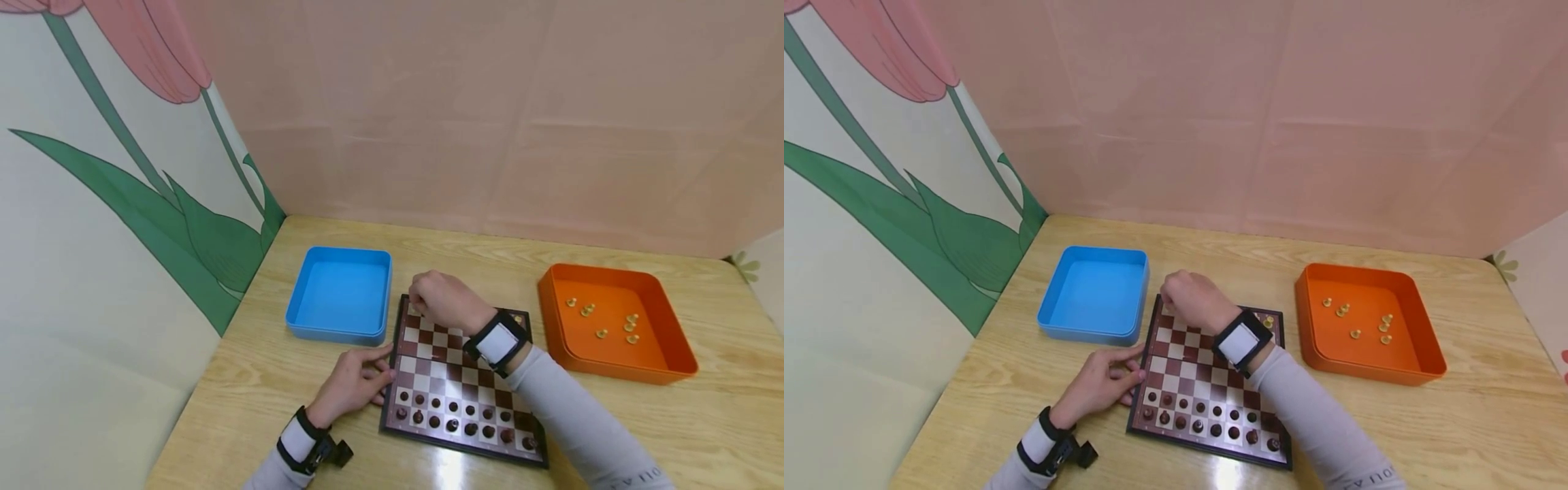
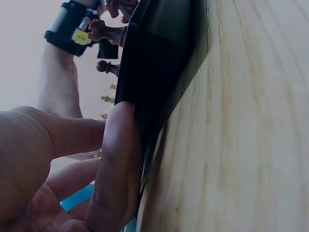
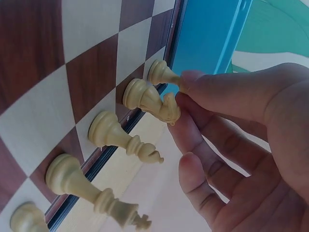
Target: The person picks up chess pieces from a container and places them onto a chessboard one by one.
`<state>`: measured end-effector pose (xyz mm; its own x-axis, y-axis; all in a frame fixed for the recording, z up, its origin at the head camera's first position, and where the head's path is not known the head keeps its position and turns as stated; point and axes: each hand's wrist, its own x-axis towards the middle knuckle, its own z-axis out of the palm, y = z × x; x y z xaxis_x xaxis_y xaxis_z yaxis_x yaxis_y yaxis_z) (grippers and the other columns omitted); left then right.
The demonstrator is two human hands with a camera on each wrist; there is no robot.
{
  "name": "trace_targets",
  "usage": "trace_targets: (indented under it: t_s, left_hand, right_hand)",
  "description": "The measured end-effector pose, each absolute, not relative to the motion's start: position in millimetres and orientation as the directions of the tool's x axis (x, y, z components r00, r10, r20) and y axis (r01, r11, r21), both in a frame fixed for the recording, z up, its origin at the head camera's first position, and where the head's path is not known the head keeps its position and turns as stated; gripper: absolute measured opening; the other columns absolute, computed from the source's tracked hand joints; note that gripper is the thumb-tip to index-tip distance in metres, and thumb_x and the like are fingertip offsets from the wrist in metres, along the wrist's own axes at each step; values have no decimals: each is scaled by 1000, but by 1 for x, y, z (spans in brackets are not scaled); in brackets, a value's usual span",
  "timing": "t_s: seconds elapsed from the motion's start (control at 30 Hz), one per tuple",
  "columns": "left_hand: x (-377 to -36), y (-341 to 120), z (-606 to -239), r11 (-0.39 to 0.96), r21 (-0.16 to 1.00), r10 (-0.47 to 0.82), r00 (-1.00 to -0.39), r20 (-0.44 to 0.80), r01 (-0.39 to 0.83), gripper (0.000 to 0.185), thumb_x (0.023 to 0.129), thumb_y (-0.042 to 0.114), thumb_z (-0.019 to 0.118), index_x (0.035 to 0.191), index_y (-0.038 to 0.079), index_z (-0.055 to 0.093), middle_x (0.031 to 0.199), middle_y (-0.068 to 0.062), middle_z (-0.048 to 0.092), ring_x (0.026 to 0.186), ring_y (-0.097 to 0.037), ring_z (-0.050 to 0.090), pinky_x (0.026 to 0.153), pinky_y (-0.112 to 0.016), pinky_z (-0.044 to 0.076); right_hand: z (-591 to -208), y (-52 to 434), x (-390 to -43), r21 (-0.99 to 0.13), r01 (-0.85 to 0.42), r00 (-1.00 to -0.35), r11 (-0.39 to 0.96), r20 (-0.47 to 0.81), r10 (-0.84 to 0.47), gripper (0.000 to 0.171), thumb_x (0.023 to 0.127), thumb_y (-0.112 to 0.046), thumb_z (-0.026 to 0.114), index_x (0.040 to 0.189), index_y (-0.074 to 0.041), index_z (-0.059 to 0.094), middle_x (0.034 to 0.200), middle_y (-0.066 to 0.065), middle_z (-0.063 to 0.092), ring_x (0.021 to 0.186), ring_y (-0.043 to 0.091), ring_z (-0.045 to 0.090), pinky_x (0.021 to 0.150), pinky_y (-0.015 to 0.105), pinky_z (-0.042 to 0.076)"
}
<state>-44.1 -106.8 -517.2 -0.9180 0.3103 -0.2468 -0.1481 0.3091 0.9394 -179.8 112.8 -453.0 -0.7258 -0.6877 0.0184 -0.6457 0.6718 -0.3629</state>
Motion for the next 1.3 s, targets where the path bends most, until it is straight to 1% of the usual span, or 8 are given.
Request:
trace_targets:
  t_s: [0.17, 0.37, 0.5, 0.7, 0.83, 1.07, 1.23, 1.3]
  left_hand:
    - [-43, -107, -517, 302, 943, 311, -921, -234, -137, 55, 102, 11, 74, 154, 5, 55, 99, -6, 73, 64, -16, 73, 56, -33, 67]
    - [-43, -107, -517, 289, 948, 311, -923, -227, -135, 55, 102, 11, 74, 153, 5, 56, 100, -7, 73, 63, -16, 73, 57, -33, 67]
    - [-42, -109, -516, 289, 946, 306, -923, -234, -144, 56, 101, 11, 74, 153, 5, 56, 100, -8, 73, 65, -16, 74, 57, -33, 67]
    - [-42, -111, -514, 297, 943, 304, -922, -241, -149, 55, 102, 11, 74, 153, 3, 56, 101, -8, 73, 67, -18, 74, 58, -32, 67]
    - [-41, -112, -513, 298, 943, 308, -921, -241, -147, 55, 101, 10, 74, 153, 3, 55, 101, -9, 72, 67, -18, 74, 58, -32, 67]
    - [-40, -111, -511, 286, 947, 312, -921, -234, -144, 55, 101, 9, 75, 152, 3, 56, 100, -10, 72, 68, -19, 75, 58, -32, 68]
    - [-40, -112, -511, 288, 946, 307, -922, -238, -148, 55, 101, 10, 75, 152, 4, 56, 100, -10, 72, 68, -19, 75, 58, -32, 68]
    - [-40, -112, -512, 289, 946, 305, -922, -238, -148, 55, 101, 10, 75, 152, 4, 56, 100, -10, 72, 69, -19, 75, 58, -32, 68]
  right_hand:
    - [-451, 114, -180, -365, -651, -720, 666, 20, -693, 14, 98, -4, 75, 88, -12, 81, 84, -3, 69, 68, 10, 59, 58, 22, 55]
    - [-438, 120, -179, -355, -683, -700, 638, 71, -710, 7, 95, -4, 80, 95, -10, 83, 95, -1, 74, 81, 11, 66, 69, 26, 62]
    - [-428, 131, -177, -358, -684, -702, 636, 87, -706, 7, 94, -7, 82, 100, -11, 83, 99, -1, 74, 86, 12, 69, 76, 30, 66]
    - [-412, 163, -170, -369, -620, -760, 693, 62, -647, 11, 96, -10, 81, 106, -15, 81, 105, -1, 74, 92, 16, 69, 83, 39, 67]
    - [-405, 192, -164, -361, -573, -799, 735, 51, -599, 11, 97, -12, 81, 108, -15, 81, 109, 3, 75, 97, 22, 71, 86, 44, 68]
    - [-400, 244, -157, -330, -543, -833, 772, 93, -546, 11, 95, -7, 81, 106, -10, 80, 105, 7, 76, 92, 25, 71, 83, 49, 69]
    - [-403, 273, -152, -321, -478, -872, 817, 68, -484, 11, 95, -7, 81, 106, -10, 80, 103, 7, 75, 89, 24, 68, 79, 47, 69]
    - [-406, 284, -149, -317, -459, -883, 830, 63, -464, 11, 96, -7, 80, 106, -10, 80, 103, 7, 75, 90, 23, 68, 79, 47, 69]
